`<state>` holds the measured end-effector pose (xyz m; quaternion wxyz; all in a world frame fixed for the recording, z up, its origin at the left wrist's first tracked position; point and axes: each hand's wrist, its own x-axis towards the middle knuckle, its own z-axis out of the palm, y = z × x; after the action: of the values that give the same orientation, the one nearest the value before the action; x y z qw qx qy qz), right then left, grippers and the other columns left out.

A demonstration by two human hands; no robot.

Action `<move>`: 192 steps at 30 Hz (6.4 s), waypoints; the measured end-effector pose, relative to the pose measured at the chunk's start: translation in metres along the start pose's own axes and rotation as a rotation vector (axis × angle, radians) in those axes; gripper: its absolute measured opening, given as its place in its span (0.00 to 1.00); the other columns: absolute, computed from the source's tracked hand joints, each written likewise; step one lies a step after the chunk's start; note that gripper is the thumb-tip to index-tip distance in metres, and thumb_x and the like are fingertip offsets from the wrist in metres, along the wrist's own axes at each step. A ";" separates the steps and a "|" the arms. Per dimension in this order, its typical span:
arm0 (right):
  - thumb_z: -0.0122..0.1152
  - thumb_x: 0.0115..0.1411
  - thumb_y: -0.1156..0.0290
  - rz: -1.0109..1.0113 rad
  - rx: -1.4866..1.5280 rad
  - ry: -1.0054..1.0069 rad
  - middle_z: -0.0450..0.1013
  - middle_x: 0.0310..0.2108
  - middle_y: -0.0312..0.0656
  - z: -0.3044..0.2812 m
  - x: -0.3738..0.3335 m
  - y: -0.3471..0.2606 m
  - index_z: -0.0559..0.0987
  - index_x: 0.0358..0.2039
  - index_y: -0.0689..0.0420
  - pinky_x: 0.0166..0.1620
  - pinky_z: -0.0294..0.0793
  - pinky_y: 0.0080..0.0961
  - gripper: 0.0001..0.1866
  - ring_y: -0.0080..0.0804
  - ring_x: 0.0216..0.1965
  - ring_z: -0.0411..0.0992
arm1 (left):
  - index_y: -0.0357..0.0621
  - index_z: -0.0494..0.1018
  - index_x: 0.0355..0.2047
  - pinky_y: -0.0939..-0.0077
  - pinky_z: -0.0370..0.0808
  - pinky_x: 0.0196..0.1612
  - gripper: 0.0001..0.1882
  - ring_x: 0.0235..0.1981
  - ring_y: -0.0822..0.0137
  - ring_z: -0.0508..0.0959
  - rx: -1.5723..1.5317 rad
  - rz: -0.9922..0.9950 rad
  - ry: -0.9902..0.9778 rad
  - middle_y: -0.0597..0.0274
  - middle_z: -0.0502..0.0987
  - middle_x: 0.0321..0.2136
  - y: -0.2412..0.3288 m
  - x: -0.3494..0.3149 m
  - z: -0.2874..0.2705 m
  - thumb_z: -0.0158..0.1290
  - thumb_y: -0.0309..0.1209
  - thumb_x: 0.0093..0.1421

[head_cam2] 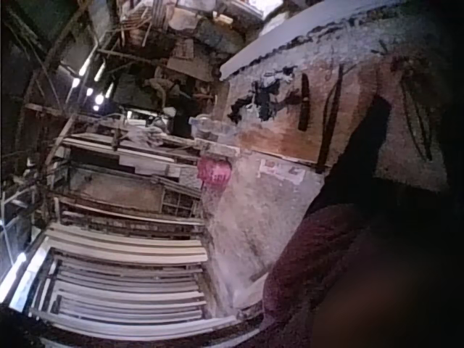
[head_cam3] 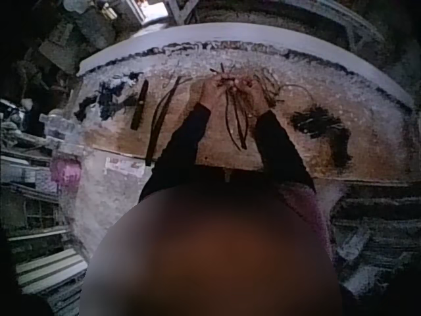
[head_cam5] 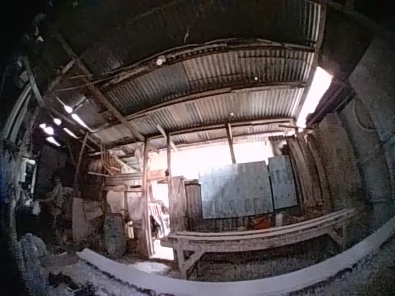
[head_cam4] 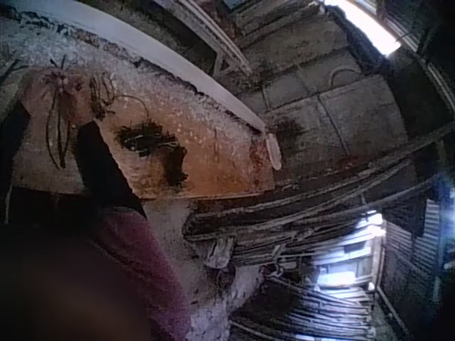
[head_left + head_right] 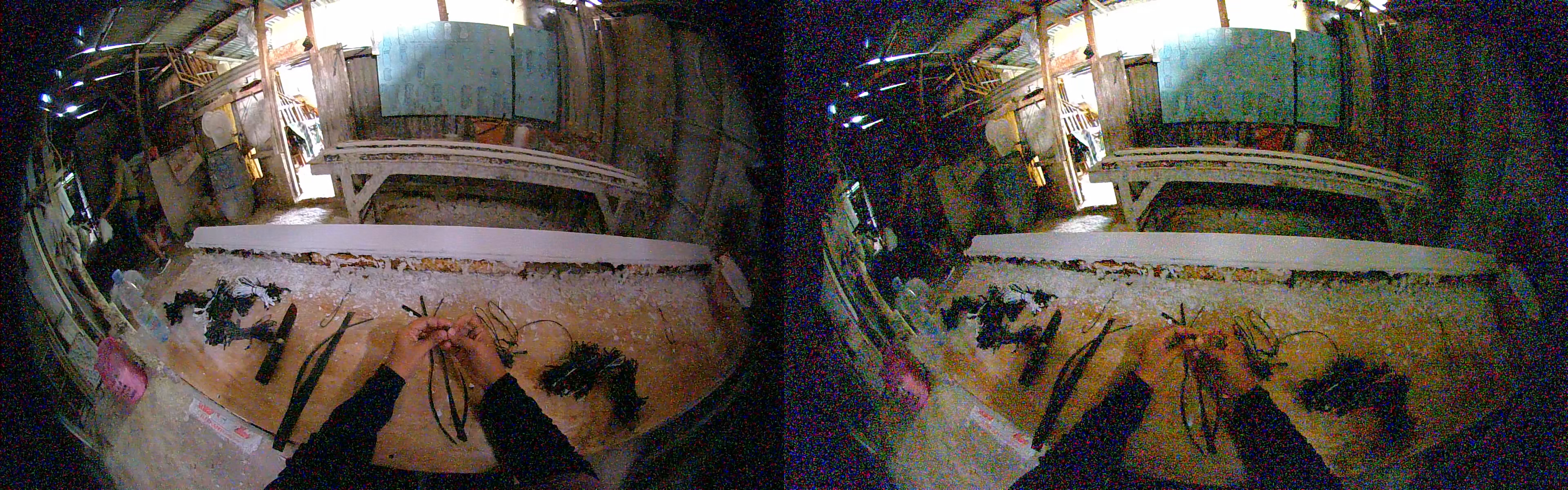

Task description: The person repeatedly picks up black cable ties from a pile on a wooden workbench, loops them around a small object, and tightens them by hand. The person places the tied units back on the table and continues the process with additional cable ties.

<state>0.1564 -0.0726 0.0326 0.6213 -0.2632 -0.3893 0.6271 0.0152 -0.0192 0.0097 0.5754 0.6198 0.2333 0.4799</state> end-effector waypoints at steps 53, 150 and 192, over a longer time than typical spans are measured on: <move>0.56 0.56 0.74 -0.329 -0.544 0.062 0.66 0.32 0.32 -0.006 0.009 0.021 0.67 0.36 0.56 0.43 0.67 0.20 0.10 0.21 0.36 0.66 | 0.39 0.73 0.34 0.81 0.71 0.40 0.09 0.34 0.75 0.75 0.225 0.140 0.037 0.65 0.77 0.32 -0.007 0.007 -0.015 0.55 0.27 0.53; 0.54 0.44 0.87 -0.296 -0.711 0.256 0.65 0.29 0.37 -0.018 0.011 0.008 0.65 0.37 0.56 0.35 0.72 0.21 0.19 0.25 0.31 0.68 | 0.43 0.74 0.25 0.76 0.69 0.34 0.14 0.28 0.74 0.72 0.290 -0.075 -0.261 0.68 0.75 0.24 -0.011 0.000 -0.006 0.61 0.40 0.48; 0.61 0.47 0.78 -0.198 -0.614 0.129 0.67 0.24 0.31 -0.015 0.007 0.001 0.70 0.23 0.55 0.37 0.65 0.19 0.07 0.19 0.31 0.65 | 0.42 0.73 0.31 0.82 0.66 0.28 0.10 0.24 0.78 0.69 0.288 -0.239 0.020 0.71 0.72 0.25 -0.012 0.005 -0.036 0.57 0.34 0.52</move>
<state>0.1669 -0.0636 0.0244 0.5945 -0.4381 -0.5436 0.3990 -0.0107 0.0056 -0.0044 0.5314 0.6588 0.3773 0.3758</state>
